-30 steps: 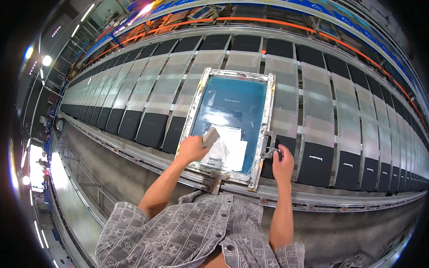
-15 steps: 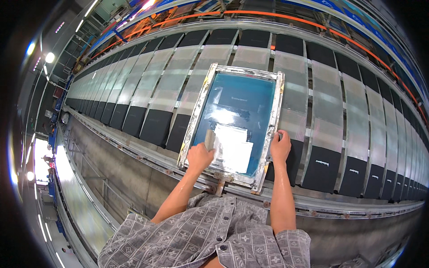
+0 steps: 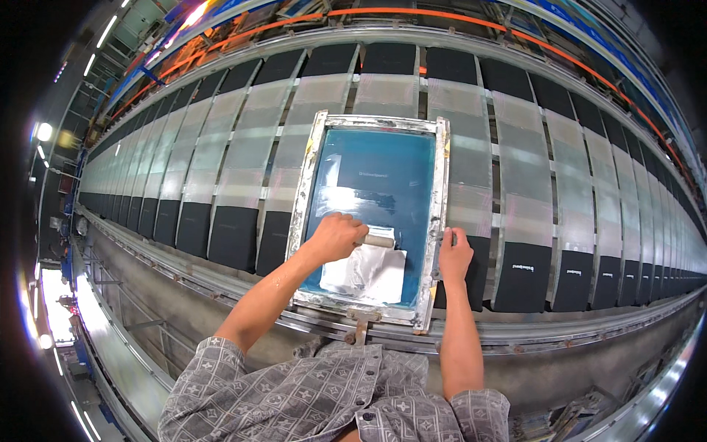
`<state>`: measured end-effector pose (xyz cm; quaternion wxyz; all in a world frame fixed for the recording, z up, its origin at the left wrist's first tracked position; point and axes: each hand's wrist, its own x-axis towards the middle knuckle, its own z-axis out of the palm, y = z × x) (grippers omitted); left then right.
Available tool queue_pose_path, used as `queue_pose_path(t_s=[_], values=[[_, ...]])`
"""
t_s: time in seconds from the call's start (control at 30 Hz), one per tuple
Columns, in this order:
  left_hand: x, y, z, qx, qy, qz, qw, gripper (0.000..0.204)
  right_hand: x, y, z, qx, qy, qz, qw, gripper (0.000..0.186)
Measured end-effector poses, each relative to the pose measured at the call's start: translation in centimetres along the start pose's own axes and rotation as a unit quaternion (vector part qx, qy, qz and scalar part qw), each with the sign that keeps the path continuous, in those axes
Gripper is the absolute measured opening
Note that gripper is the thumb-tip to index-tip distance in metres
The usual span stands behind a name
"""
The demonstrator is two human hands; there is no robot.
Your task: The person uses a squeegee to spread white ink across a screen printing frame mounted on a conveyor. The person repeatedly pulls the squeegee across the screen to distribute the ink evenly over the mesh.
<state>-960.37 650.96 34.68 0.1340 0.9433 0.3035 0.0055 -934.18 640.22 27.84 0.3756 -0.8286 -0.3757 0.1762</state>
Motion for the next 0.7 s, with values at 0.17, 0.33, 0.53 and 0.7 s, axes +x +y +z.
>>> queue_pose_path(t_s=[0.17,0.33,0.53,0.7], values=[[0.9,-1.7,0.2,-0.070,-0.007,-0.056,0.996,0.019,1.1,-2.5,-1.9,-0.210,-0.115,0.001,0.971,0.029],[0.5,-2.1,-0.1,-0.098,-0.032,-0.087,0.991,0.018,1.1,-10.7,-1.1,0.042,-0.293,-0.205,0.933,0.035],[2.1,-3.5,0.7,-0.111,0.021,-0.082,0.990,0.015,2.6,-11.3,4.0,-0.125,-0.380,-0.279,0.873,0.027],[1.3,-2.9,1.4,-0.137,0.035,-0.093,0.986,0.013,1.2,-9.9,4.5,-0.120,-0.368,-0.313,0.867,0.022]])
